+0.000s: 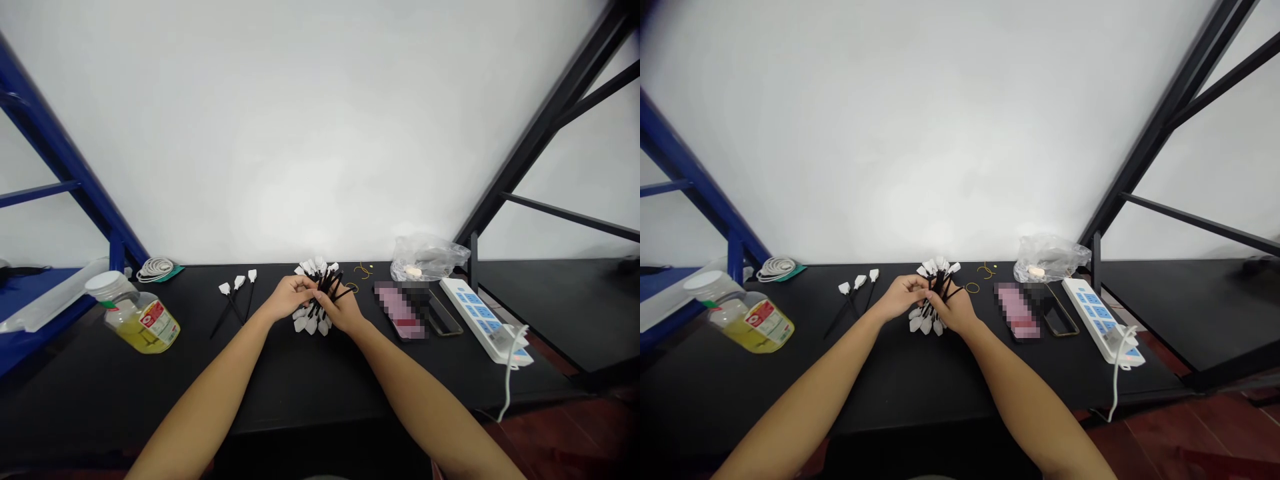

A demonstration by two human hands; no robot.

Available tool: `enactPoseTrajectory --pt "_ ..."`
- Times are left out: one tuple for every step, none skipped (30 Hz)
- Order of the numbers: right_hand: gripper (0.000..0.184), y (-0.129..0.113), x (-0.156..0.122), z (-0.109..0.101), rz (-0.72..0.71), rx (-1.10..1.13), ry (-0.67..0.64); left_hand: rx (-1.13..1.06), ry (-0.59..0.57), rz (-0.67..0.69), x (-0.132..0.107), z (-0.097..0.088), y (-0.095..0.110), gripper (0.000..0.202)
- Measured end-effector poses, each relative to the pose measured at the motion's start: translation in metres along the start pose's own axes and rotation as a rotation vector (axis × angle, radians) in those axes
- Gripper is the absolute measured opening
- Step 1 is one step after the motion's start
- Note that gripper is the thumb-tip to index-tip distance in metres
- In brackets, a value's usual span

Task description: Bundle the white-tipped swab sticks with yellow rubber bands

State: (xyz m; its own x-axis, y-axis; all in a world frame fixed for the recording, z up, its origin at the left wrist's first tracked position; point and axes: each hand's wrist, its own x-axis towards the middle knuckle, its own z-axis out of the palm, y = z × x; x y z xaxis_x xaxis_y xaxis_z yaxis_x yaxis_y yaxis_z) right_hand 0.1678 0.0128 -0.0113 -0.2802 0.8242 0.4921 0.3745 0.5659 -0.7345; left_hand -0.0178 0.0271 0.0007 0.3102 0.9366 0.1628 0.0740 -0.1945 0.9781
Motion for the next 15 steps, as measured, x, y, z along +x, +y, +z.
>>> enactPoseTrajectory --pt "0.023 0.0 0.0 0.0 -0.014 -0.01 0.018 -0.011 -0.005 -0.011 0.0 0.0 -0.001 0.033" --pt "0.021 0.001 0.001 -0.001 -0.033 -0.02 0.031 -0.024 -0.004 -0.019 0.0 -0.001 -0.002 0.034" --pt "0.019 0.0 0.001 -0.002 -0.048 -0.03 0.039 -0.033 -0.002 -0.026 0.0 -0.003 -0.003 0.035" --pt "0.018 0.0 0.002 -0.002 -0.055 -0.044 0.036 -0.028 0.004 -0.032 0.001 -0.006 -0.004 0.035" --pt "0.017 0.0 0.002 -0.003 -0.057 -0.06 0.03 0.0 0.017 -0.039 0.002 -0.01 -0.005 0.036" --pt "0.017 -0.001 0.002 -0.003 -0.054 -0.075 0.022 0.061 0.039 -0.047 0.003 -0.015 -0.006 0.036" --pt "0.017 -0.002 0.002 -0.004 -0.046 -0.089 0.016 0.16 0.067 -0.055 0.004 -0.022 -0.007 0.035" --pt "0.017 -0.002 0.002 -0.004 -0.033 -0.1 0.012 0.293 0.098 -0.072 0.004 -0.029 -0.008 0.035" --pt "0.017 -0.003 0.002 -0.004 -0.019 -0.105 0.006 0.459 0.133 -0.102 0.004 -0.038 -0.009 0.034" --pt "0.017 -0.003 0.002 -0.004 -0.007 -0.105 0.002 0.646 0.178 -0.152 0.003 -0.047 -0.011 0.034" --pt "0.017 -0.003 0.002 -0.004 0.002 -0.102 -0.001 0.818 0.222 -0.236 0.002 -0.056 -0.012 0.032" --pt "0.017 -0.003 0.002 -0.004 0.007 -0.101 -0.005 0.96 0.274 -0.324 0.001 -0.066 -0.013 0.031" --pt "0.017 -0.003 0.002 -0.004 0.009 -0.102 -0.007 1.06 0.312 -0.41 -0.001 -0.075 -0.014 0.031" --pt "0.017 -0.003 0.002 -0.004 0.008 -0.104 -0.009 1.123 0.323 -0.488 -0.003 -0.083 -0.016 0.03" --pt "0.017 -0.003 0.002 -0.004 0.004 -0.104 -0.009 1.157 0.318 -0.551 -0.005 -0.09 -0.017 0.029"
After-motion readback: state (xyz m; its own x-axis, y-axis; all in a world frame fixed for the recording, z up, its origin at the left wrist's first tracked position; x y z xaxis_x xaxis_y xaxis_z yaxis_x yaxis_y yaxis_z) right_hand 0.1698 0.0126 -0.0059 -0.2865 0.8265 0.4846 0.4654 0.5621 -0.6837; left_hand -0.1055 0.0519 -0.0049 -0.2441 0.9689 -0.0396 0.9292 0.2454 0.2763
